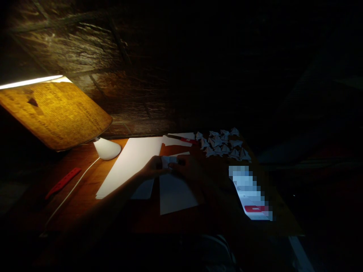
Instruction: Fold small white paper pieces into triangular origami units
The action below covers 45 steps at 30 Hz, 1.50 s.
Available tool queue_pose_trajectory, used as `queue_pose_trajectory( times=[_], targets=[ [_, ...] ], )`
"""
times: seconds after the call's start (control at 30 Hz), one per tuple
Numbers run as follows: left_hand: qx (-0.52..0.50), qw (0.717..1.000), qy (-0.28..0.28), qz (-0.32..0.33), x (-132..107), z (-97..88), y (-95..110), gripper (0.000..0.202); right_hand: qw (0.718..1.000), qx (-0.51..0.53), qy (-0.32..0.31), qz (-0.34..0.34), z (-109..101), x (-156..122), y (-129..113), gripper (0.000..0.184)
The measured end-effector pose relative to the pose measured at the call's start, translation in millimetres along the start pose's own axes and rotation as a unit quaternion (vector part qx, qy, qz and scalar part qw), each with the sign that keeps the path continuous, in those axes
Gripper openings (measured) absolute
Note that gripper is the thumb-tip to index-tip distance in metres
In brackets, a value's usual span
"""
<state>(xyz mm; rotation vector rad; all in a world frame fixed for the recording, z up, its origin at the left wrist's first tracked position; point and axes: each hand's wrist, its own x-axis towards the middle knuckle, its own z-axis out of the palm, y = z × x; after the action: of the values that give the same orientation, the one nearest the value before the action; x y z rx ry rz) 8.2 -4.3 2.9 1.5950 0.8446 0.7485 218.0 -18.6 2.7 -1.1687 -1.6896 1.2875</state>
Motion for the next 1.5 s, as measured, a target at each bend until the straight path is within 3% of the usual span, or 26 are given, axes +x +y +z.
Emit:
queue_pose_trajectory(
  times=[0.33, 0.77, 1.03, 1.5],
  targets=[
    [-0.014, 0.999, 0.042, 0.012, 5.2, -11.6, -26.3, 0.057, 0.998, -0.032, 0.015, -0.046, -5.9, -0.3, -3.1, 0.023],
    [0.020, 0.999, 0.041, -0.006, 2.7, -8.4, -15.4, 0.048, 0.998, -0.039, -0.046, -0.017, -1.3, -2.6, -0.3, 0.024],
    [-0.007, 1.000, 0.002, -0.009, 6.7, -10.2, -22.4, 0.040, 0.990, -0.086, -0.077, -0.076, 0.6, -4.8, 1.1, 0.023],
    [-0.033, 0.999, 0.031, 0.009, 6.7, -13.6, -24.9, 0.061, 0.997, -0.065, -0.026, -0.039, -1.3, -3.9, 2.1, 0.018]
  ],
)
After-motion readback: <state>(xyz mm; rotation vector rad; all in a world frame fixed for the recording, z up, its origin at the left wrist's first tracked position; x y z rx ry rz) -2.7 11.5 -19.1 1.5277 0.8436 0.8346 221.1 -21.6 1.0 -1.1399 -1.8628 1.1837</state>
